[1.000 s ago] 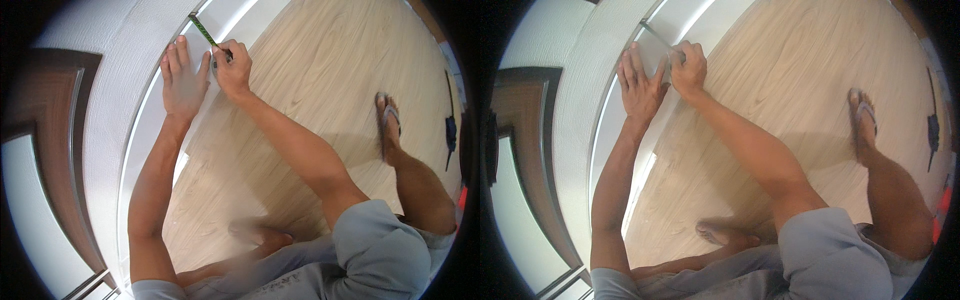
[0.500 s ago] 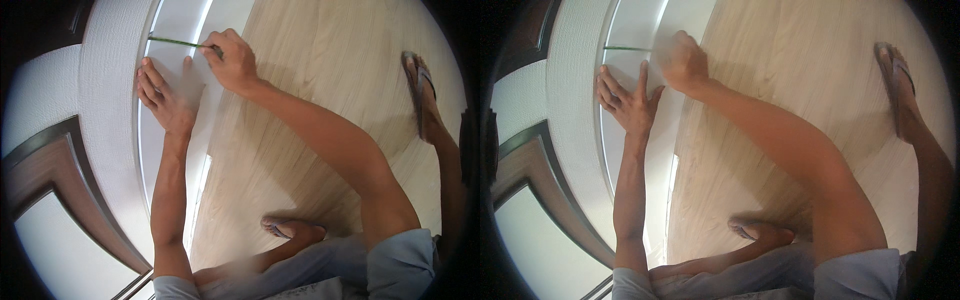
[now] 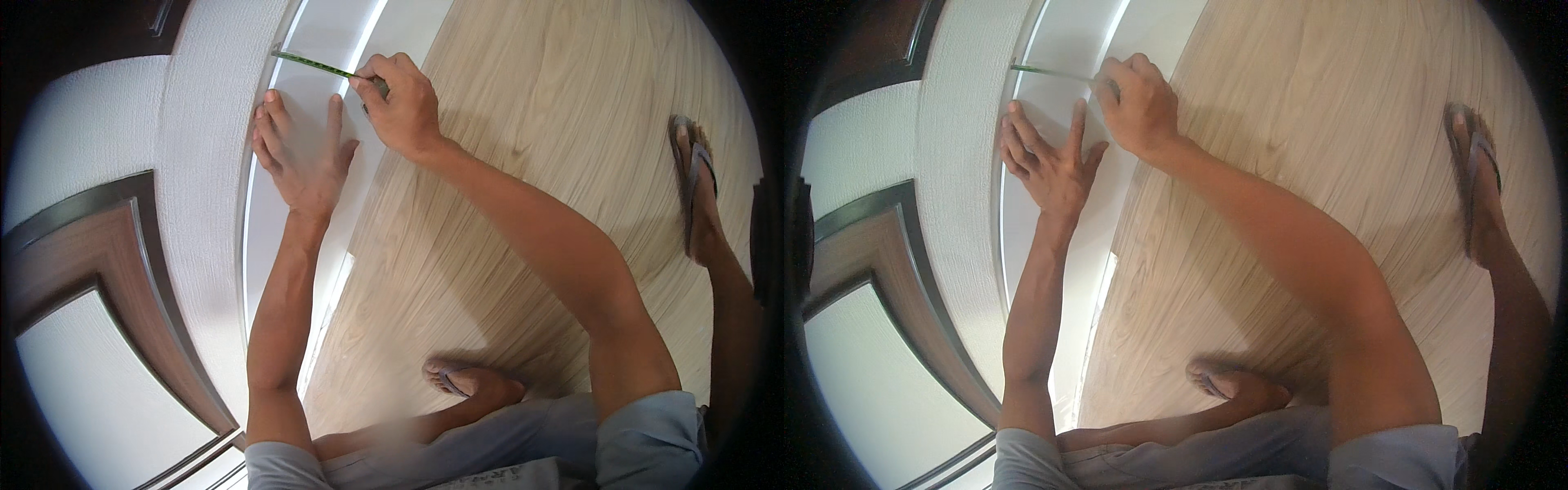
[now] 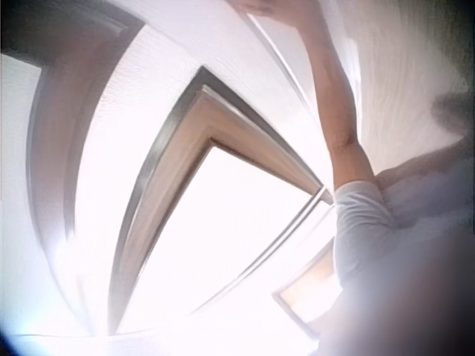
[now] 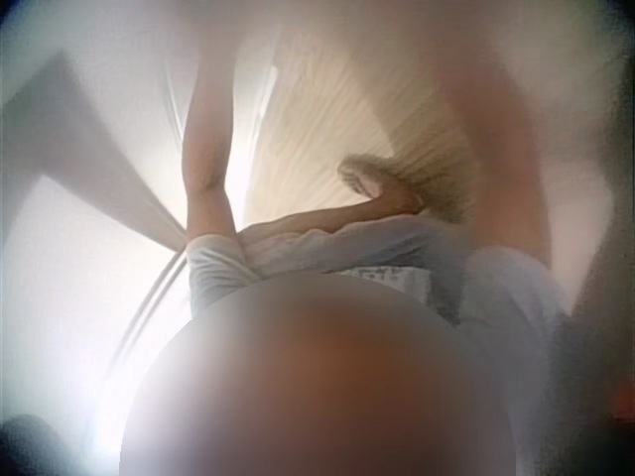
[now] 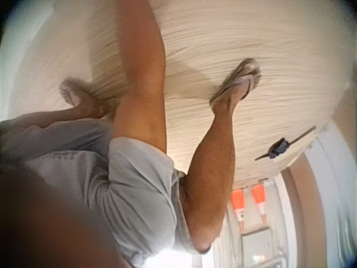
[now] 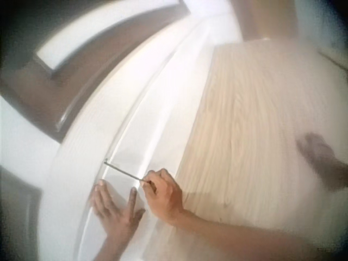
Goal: The person kneels on the floor and fits a white baseboard along the wall. They use a tape measure to check the length and alignment of the baseboard, then press it into place against the wall and floor.
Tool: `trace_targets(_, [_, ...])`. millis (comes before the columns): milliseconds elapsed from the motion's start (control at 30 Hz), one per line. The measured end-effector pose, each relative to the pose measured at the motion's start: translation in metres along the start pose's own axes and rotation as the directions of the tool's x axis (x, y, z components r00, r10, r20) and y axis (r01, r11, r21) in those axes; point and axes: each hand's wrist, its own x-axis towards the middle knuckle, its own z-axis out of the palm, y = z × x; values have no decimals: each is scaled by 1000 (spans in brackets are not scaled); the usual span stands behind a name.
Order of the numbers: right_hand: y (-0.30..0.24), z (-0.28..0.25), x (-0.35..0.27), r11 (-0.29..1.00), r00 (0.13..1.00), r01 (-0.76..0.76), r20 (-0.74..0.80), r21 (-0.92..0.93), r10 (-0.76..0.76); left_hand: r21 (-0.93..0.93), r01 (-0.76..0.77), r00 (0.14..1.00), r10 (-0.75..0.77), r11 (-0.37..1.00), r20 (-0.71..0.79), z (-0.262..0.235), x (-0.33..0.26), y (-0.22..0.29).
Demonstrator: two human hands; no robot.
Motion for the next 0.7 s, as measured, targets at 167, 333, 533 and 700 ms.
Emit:
trace_targets(167, [-3,15,-1,993,1000,-19,-19,117,21,20,8,999,-9,1000,48,-3,2,2])
trace_targets(333, [-1,16,-2,995,999,7,-46,95,-3,-141,-4,1000,5,990,5,-13,6,4])
trace_targets(533, [7,19,-1,995,997,35,-67,89,-29,-194,-50,998,41,980,-50,-6,5,2])
trace_targets(700, [9,17,2,994,994,72,-89,77,-65,-95,-75,997,73,993,-29,3,1,1])
